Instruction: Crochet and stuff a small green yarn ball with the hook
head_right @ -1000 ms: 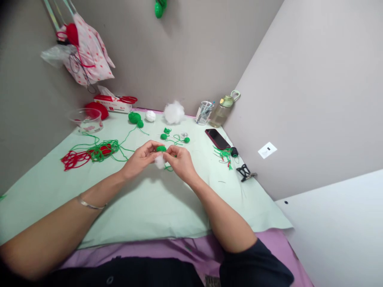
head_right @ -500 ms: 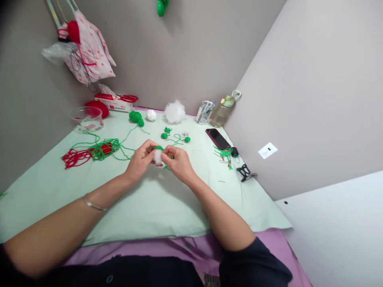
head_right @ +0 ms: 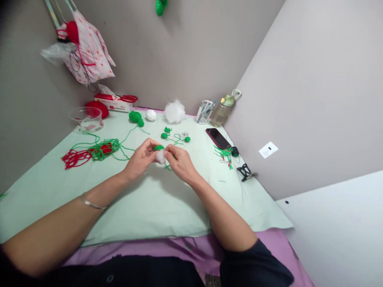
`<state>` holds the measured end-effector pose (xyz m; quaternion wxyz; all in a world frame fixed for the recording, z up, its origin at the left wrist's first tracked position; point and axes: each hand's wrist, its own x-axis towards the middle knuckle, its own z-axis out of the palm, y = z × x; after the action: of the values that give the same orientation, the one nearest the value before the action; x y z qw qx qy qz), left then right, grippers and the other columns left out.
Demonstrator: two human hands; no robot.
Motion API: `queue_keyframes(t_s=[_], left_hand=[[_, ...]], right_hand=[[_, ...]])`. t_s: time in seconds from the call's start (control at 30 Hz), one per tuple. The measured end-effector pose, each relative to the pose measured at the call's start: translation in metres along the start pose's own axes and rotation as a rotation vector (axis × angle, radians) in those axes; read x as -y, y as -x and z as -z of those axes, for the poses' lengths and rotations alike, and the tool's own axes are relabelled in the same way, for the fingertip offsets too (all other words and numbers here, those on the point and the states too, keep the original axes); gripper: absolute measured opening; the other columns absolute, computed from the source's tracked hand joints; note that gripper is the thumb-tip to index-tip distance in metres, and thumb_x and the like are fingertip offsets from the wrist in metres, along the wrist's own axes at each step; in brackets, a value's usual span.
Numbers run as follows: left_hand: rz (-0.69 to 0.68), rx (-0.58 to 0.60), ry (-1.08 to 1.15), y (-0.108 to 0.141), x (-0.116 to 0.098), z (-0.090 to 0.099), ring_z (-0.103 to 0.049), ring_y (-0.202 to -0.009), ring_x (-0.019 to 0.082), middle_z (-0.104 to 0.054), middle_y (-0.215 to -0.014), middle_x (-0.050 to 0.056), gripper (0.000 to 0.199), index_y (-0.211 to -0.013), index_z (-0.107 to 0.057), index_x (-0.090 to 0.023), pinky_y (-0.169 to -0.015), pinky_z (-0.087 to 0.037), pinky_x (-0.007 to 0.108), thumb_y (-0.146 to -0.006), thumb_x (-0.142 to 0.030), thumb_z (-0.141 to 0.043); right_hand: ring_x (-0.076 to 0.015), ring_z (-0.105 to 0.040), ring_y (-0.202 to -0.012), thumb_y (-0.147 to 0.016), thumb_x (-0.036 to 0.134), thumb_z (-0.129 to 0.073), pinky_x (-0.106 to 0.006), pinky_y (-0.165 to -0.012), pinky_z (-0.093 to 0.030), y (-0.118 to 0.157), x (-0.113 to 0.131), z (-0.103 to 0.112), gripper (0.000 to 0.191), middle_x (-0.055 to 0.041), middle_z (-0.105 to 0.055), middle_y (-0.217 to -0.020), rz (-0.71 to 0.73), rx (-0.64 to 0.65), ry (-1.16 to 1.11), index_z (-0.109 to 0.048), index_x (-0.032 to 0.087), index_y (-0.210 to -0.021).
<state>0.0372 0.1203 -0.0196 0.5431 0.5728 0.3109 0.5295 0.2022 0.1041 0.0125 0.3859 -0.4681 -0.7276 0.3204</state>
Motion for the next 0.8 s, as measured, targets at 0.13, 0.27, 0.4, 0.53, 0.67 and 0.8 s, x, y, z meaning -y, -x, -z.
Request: queue_keyframes(t_s=[0.13,0.27,0.4,0.53,0.67,0.8], left_hand=[[-0.002,-0.051,-0.032,0.003,0.001,-0.001,-0.061,-0.057,0.009,-0.059,-0.074,-0.005,0.016,-0.087,-0.053,-0.019,-0.056,-0.057,0.023,-0.087,-0.030,-0.065],[0.017,-0.072,-0.028,0.005,0.002,-0.004,-0.063,-0.059,0.010,-0.060,-0.074,-0.004,0.017,-0.088,-0.054,-0.019,-0.057,-0.059,0.024,-0.088,-0.033,-0.064],[0.038,-0.050,0.009,0.006,0.000,-0.005,-0.067,-0.073,0.013,-0.062,-0.084,-0.002,0.019,-0.092,-0.055,-0.018,-0.068,-0.064,0.029,-0.086,-0.034,-0.065],[0.059,-0.003,0.044,0.006,-0.003,-0.005,-0.066,-0.081,0.014,-0.064,-0.089,0.000,0.023,-0.096,-0.056,-0.018,-0.079,-0.065,0.036,-0.089,-0.038,-0.064],[0.064,0.020,0.048,0.003,-0.003,-0.002,-0.065,-0.080,0.014,-0.063,-0.085,-0.001,0.028,-0.095,-0.057,-0.017,-0.077,-0.064,0.033,-0.083,-0.036,-0.073],[0.053,-0.001,0.025,0.000,-0.001,0.001,-0.064,-0.073,0.012,-0.062,-0.082,-0.002,0.024,-0.092,-0.056,-0.018,-0.069,-0.062,0.028,-0.079,-0.029,-0.073]], right_hand=[[-0.0117,-0.047,-0.062,-0.093,0.032,-0.053,-0.026,-0.062,-0.035,0.006,0.008,-0.006,0.022,0.0010,-0.066,-0.071,0.016,0.061,-0.020,-0.061,0.019,-0.077],[-0.0102,-0.037,-0.054,-0.087,0.046,-0.061,-0.026,-0.053,-0.027,0.000,0.003,-0.010,0.033,0.0037,-0.055,-0.058,-0.075,0.012,-0.140,-0.056,0.019,-0.069],[-0.0097,-0.033,-0.053,-0.079,0.050,-0.065,-0.026,-0.052,-0.025,-0.008,-0.007,-0.008,0.036,0.0050,-0.045,-0.054,-0.113,-0.062,-0.100,-0.054,0.020,-0.063],[-0.0096,-0.033,-0.054,-0.078,0.039,-0.064,-0.026,-0.054,-0.025,-0.007,-0.010,-0.004,0.027,0.0054,-0.043,-0.054,-0.101,-0.105,-0.063,-0.053,0.019,-0.062],[-0.0104,-0.037,-0.055,-0.082,0.033,-0.060,-0.026,-0.056,-0.027,-0.004,-0.010,0.001,0.022,0.0047,-0.048,-0.057,-0.061,-0.051,0.054,-0.054,0.020,-0.066],[-0.0119,-0.042,-0.060,-0.086,0.027,-0.054,-0.026,-0.059,-0.031,-0.001,-0.005,0.001,0.016,0.0038,-0.053,-0.063,-0.007,0.013,0.101,-0.055,0.020,-0.072]])
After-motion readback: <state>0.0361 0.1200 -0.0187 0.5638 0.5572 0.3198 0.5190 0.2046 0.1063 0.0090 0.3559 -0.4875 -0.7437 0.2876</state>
